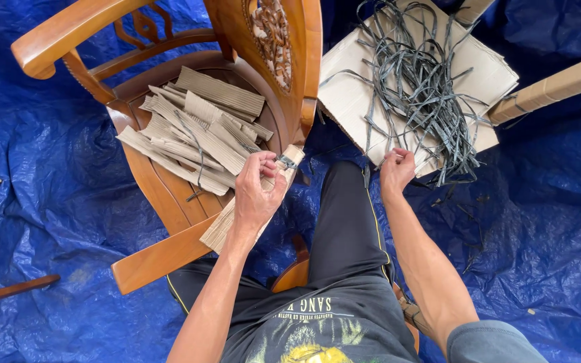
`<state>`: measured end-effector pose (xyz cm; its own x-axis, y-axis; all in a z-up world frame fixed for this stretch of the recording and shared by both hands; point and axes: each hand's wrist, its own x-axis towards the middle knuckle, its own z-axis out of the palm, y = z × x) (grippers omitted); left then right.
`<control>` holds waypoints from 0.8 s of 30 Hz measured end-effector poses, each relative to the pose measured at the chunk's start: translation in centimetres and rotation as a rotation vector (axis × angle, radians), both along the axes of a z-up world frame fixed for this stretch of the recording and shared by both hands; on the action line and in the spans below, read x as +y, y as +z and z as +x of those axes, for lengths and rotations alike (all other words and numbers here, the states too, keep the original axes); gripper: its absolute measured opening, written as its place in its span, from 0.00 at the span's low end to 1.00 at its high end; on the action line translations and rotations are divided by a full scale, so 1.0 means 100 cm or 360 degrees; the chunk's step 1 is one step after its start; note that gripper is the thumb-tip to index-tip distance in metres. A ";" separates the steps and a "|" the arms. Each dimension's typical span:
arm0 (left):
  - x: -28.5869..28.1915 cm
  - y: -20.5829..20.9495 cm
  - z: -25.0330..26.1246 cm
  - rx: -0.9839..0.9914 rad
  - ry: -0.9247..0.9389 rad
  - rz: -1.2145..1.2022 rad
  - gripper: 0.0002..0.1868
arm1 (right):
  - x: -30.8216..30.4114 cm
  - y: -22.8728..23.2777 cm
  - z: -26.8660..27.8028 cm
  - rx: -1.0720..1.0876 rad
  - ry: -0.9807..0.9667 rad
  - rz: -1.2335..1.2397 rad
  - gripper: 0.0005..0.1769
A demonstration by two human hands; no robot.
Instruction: Wrapping a wooden chair with protective cardboard and securing it with ties.
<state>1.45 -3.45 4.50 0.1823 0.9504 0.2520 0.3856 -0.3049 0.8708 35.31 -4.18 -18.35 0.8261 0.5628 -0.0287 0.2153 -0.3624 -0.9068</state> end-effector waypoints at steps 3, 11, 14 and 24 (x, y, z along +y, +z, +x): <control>0.000 0.000 0.001 0.0039 0.0002 0.0004 0.20 | 0.030 -0.018 0.032 0.0847 -0.0198 0.0238 0.13; -0.001 0.002 0.003 0.0076 0.0032 -0.0020 0.19 | 0.088 -0.035 0.092 0.0458 -0.0526 0.0037 0.14; -0.001 0.002 0.004 0.0046 0.0042 -0.0019 0.19 | 0.083 0.006 0.084 0.0215 -0.0443 0.0119 0.13; -0.028 0.018 -0.010 0.0636 0.0354 0.0207 0.31 | 0.035 0.211 -0.052 0.0051 0.0402 0.1137 0.10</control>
<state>0.46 -6.26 6.26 0.0847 0.9426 0.3230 0.7508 -0.2735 0.6012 30.10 -0.69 2.80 0.6747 0.6254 0.3921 0.1836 0.3724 -0.9097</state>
